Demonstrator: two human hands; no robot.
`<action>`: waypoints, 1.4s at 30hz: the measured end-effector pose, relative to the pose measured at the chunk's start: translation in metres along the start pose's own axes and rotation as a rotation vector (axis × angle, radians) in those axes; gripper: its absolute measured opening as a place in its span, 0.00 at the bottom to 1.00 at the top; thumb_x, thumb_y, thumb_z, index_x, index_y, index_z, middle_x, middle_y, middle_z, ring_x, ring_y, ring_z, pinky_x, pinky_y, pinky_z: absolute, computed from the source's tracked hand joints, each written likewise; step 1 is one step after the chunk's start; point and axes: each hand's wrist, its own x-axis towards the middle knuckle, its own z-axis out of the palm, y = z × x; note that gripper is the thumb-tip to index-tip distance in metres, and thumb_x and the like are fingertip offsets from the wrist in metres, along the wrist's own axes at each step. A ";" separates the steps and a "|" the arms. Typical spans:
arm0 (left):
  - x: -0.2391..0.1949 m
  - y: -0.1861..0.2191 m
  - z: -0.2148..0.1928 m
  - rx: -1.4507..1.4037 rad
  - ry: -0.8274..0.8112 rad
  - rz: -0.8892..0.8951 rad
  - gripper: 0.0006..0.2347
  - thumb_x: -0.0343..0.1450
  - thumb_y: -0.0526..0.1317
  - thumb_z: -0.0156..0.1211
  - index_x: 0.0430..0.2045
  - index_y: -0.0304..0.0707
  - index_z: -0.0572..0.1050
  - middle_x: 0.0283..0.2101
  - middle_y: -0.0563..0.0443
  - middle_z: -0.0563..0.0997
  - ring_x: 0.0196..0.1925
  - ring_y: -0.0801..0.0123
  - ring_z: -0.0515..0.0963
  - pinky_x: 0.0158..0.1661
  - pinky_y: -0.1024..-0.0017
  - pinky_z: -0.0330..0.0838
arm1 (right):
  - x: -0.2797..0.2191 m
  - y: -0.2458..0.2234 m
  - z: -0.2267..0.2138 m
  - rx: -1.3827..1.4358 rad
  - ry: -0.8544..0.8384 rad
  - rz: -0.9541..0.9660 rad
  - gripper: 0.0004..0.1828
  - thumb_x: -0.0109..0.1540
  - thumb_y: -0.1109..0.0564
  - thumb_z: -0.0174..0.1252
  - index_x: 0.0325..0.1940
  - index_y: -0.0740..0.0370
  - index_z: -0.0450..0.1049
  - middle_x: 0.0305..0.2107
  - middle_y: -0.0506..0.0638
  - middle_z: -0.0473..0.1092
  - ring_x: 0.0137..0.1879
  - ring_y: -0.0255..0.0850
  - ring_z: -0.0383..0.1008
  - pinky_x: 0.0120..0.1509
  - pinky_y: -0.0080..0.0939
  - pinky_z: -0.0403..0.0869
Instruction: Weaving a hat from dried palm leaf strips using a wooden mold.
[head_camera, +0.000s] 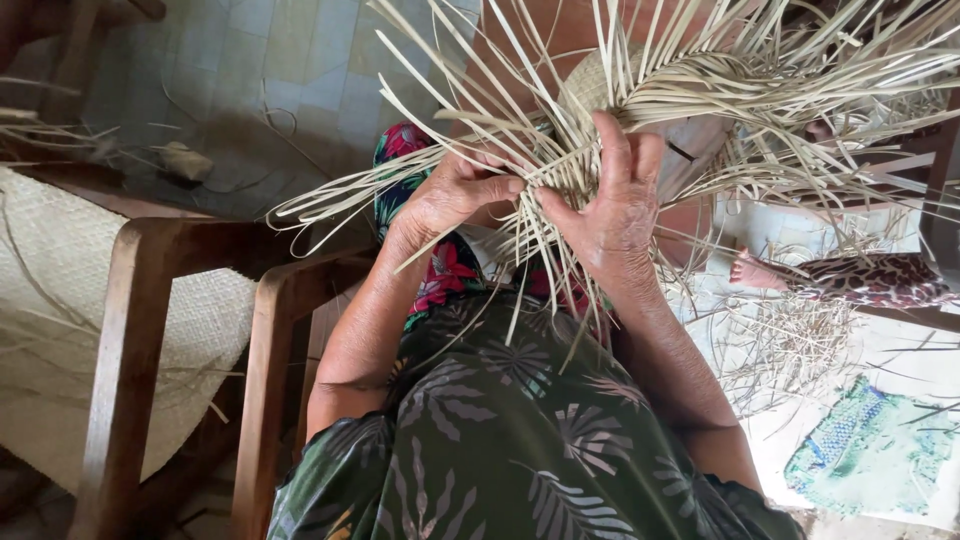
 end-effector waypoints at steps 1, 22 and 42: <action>-0.001 -0.003 -0.002 0.004 -0.001 -0.006 0.05 0.68 0.27 0.70 0.34 0.34 0.83 0.32 0.49 0.84 0.34 0.76 0.82 0.41 0.77 0.82 | -0.001 -0.001 0.000 0.019 0.006 -0.023 0.51 0.54 0.60 0.82 0.75 0.56 0.59 0.44 0.54 0.53 0.49 0.48 0.62 0.55 0.55 0.70; -0.018 -0.030 -0.012 0.107 0.087 0.039 0.03 0.72 0.27 0.66 0.28 0.30 0.78 0.28 0.48 0.79 0.31 0.76 0.78 0.37 0.75 0.81 | -0.048 0.056 -0.008 -0.232 -0.001 -0.052 0.18 0.67 0.44 0.65 0.54 0.56 0.77 0.33 0.51 0.75 0.44 0.47 0.72 0.51 0.52 0.71; -0.019 -0.033 -0.006 0.093 0.087 0.151 0.02 0.72 0.24 0.64 0.29 0.25 0.78 0.24 0.49 0.77 0.30 0.78 0.76 0.33 0.77 0.78 | -0.036 0.067 -0.005 -0.588 0.076 -0.179 0.16 0.51 0.51 0.71 0.34 0.53 0.70 0.33 0.44 0.58 0.41 0.43 0.65 0.42 0.48 0.64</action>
